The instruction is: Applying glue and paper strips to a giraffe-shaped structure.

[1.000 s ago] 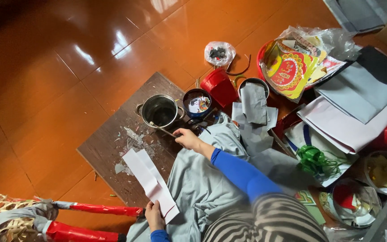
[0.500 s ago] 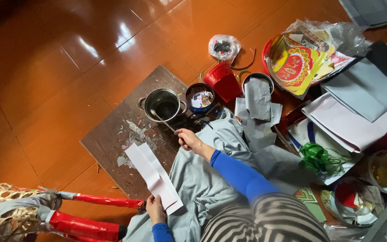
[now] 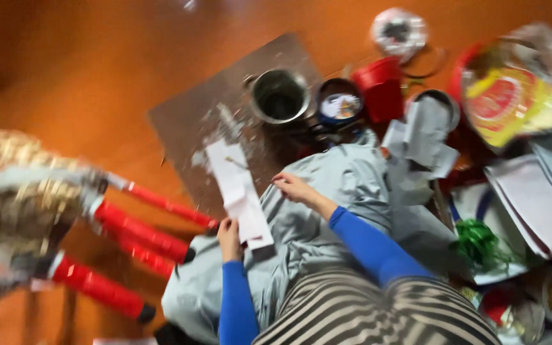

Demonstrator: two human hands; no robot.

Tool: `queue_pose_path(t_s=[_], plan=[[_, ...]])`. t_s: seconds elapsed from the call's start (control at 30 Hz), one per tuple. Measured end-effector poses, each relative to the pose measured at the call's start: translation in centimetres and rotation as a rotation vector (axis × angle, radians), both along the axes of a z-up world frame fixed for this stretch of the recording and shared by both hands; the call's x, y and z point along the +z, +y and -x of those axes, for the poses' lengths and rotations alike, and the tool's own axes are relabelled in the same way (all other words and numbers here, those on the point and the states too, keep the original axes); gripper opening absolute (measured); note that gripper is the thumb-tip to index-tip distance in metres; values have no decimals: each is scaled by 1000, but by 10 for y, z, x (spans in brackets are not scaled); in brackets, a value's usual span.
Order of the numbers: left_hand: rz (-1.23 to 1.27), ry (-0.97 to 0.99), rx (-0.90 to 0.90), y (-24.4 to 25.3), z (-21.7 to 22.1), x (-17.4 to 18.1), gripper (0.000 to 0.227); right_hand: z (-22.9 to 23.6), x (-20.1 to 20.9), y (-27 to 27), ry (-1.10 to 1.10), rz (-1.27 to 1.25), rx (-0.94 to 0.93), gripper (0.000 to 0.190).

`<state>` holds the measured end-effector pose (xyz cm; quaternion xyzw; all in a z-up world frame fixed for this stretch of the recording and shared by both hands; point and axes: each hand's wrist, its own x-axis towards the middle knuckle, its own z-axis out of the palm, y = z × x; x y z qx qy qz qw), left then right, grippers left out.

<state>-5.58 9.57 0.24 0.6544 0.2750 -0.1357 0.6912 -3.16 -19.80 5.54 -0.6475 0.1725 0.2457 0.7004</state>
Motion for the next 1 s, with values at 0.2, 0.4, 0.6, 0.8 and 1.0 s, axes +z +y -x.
queue_pose_path(t_s=[0.2,0.4,0.6,0.8,1.0], plan=[[132,-128,4,1,6,-21,31,2,39,16,-339,532,237,54],[352,-144,76,-4,10,-16,36,-46,62,42,-421,955,564,56],[579,10,61,-9,23,-26,34,-105,52,85,-563,1148,620,55],[673,108,66,-10,16,-17,25,-28,30,89,-558,1182,467,59],[676,133,65,-15,13,-20,20,66,33,57,-528,1090,701,60]])
